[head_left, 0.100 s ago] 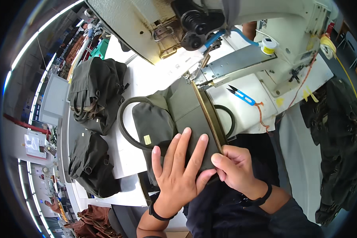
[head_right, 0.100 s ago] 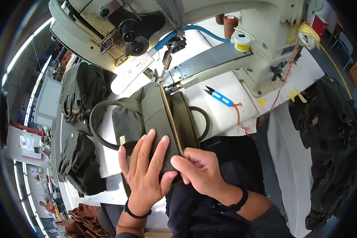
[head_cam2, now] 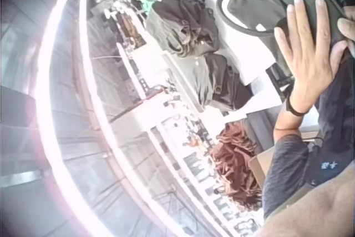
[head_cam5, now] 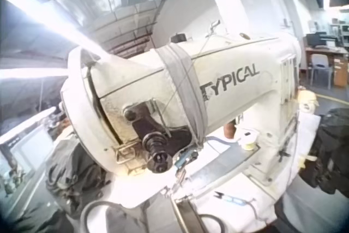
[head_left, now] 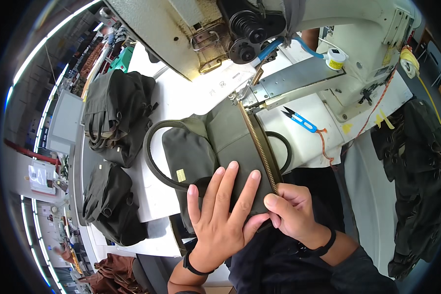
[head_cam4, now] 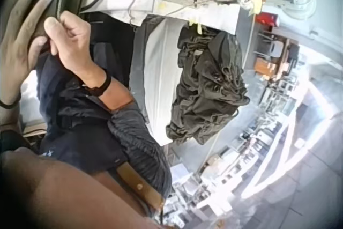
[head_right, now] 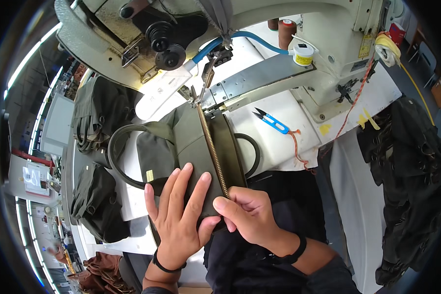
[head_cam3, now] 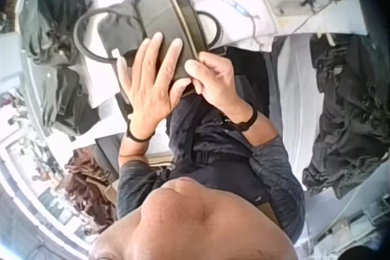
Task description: The person operates an industrial sewing machine to stitch a zipper onto a dark green canvas bag. They guide the bag under the needle, align the zipper tape, and sew along the edge. The person periodically stops to adjust the bag's position, trim threads, and inspect the stitching before continuing.
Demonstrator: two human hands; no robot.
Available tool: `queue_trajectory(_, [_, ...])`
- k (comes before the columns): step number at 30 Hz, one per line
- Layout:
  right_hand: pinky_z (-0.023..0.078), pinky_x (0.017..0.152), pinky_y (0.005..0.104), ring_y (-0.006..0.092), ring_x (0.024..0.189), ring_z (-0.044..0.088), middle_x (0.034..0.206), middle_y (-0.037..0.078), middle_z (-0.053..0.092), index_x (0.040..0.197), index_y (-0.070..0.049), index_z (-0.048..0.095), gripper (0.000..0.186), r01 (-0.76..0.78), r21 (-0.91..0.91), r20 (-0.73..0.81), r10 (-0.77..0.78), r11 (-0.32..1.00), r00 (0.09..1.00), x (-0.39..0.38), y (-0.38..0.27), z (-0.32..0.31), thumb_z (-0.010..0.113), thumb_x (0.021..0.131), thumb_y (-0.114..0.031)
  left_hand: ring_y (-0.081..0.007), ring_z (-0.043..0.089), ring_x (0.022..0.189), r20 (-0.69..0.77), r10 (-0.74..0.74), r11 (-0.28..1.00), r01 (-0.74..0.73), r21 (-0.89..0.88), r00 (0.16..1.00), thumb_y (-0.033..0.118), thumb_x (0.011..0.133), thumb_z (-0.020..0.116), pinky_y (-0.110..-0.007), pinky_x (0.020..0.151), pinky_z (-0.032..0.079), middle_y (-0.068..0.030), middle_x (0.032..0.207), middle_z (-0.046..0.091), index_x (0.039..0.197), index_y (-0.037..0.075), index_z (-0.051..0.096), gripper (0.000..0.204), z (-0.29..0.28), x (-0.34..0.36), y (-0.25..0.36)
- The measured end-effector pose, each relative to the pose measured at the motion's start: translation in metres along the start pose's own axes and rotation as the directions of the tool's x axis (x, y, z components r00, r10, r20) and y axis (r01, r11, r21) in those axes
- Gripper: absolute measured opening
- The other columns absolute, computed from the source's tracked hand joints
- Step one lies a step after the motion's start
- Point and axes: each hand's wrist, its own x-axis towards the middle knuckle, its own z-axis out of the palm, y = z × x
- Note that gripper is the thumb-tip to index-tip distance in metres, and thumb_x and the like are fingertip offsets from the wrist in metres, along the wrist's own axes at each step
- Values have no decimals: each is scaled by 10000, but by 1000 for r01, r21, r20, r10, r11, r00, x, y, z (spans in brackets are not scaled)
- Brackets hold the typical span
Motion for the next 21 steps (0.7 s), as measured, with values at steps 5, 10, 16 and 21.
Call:
queue_trajectory(5, [341, 471, 218, 22, 528, 489, 628, -22, 559, 745, -46, 592, 344, -41, 100, 10, 40, 994, 999, 3, 6, -6, 639, 1061, -171, -316, 519, 1409, 45, 36, 998, -38, 42, 998, 619, 1049, 433, -542, 1273, 42, -146, 1483, 589, 1440, 165, 652, 638, -3, 5, 0])
queue_trajectory(10, [339, 470, 218, 23, 524, 484, 628, -20, 558, 736, -48, 592, 348, -43, 63, -3, 43, 997, 999, 9, 4, -7, 636, 1060, -168, -319, 488, 1435, 30, 39, 999, -39, -2, 999, 614, 1037, 471, -542, 1272, 34, -125, 1488, 589, 1442, 162, 651, 633, 1, 11, -1])
queue_trajectory(16, [346, 472, 210, 21, 520, 481, 622, -22, 558, 745, -50, 593, 337, -11, 70, 6, 10, 997, 1000, 28, 4, -10, 638, 1057, -167, -277, 521, 1383, 32, -13, 997, 15, -81, 999, 603, 998, 538, -558, 1218, 177, -101, 1490, 592, 1453, 189, 648, 625, 10, 25, -8])
queue_trajectory(21, [354, 472, 208, 21, 513, 474, 619, -20, 559, 751, -53, 599, 332, 14, 85, 2, -15, 996, 1000, 44, 6, -11, 638, 1059, -170, -262, 567, 1306, -18, 7, 993, -10, -120, 1000, 567, 974, 602, -459, 1043, 382, -99, 1480, 600, 1458, 181, 642, 621, 16, 40, -16])
